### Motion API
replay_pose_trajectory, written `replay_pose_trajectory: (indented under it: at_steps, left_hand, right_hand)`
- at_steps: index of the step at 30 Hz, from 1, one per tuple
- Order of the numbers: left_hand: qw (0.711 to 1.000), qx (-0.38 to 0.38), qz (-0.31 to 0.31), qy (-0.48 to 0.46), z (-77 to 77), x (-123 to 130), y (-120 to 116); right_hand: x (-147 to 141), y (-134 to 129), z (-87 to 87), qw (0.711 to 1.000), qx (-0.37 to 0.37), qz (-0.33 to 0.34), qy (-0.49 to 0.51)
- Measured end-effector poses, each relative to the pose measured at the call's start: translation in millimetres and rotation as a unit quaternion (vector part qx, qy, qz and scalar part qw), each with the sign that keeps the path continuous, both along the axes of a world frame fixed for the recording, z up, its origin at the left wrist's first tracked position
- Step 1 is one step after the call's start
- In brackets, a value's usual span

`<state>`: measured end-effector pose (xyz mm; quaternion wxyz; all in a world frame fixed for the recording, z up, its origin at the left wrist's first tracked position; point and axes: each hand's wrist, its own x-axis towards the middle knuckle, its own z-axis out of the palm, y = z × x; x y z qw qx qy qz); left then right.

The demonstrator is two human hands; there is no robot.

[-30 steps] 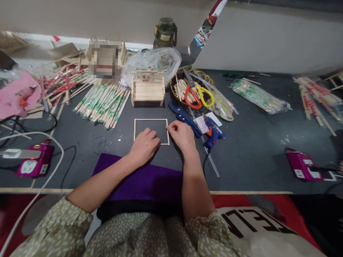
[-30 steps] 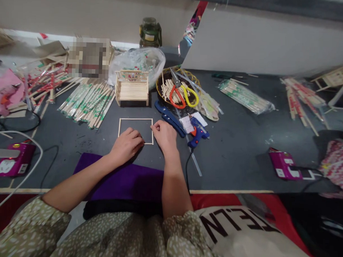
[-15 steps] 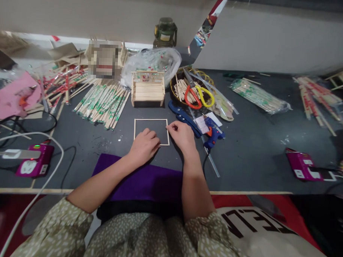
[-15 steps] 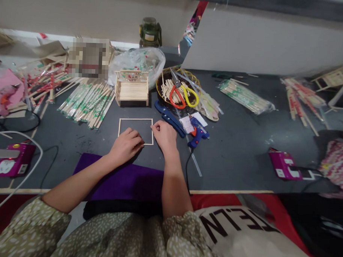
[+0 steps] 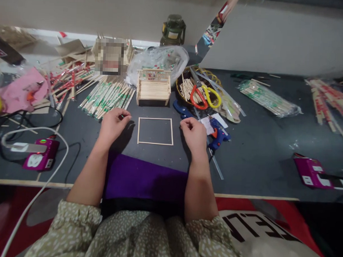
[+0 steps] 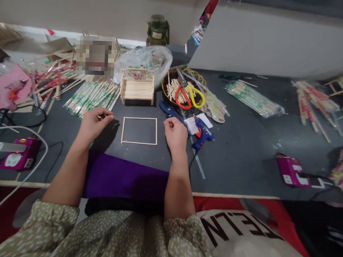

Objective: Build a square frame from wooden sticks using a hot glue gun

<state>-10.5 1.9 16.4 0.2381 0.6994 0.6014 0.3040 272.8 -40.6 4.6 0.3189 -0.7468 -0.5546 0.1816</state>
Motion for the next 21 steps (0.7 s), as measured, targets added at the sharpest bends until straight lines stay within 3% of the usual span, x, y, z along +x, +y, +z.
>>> replay_pose_trajectory:
  at_steps: [2,5,7,10,14,21]
  left_hand:
    - [1.000,-0.023,-0.021,0.003,-1.0,1,-1]
    - [0.996,-0.058,-0.071,0.021,-0.7,4,-4]
    - [0.992,-0.084,-0.088,0.039,-0.5,5,-5]
    - [0.986,-0.121,-0.096,0.067,-0.3,5,-4]
    - [0.980,-0.137,-0.111,0.092,1.4,6,-4]
    - [0.976,-0.133,-0.122,0.123,1.5,11,-6]
  right_hand:
    - [-1,-3,2.9,0.999,0.033,0.033,0.019]
    - [-11,-11,12.1,0.983,0.058,0.172,0.029]
    - [-22,-16,18.1,0.962,0.046,0.270,0.008]
    - [-38,-22,20.9,0.933,0.022,0.354,-0.064]
    - [-47,-23,14.0,0.905,0.029,0.399,-0.144]
    - [-49,-21,4.3,0.888,0.014,0.419,-0.187]
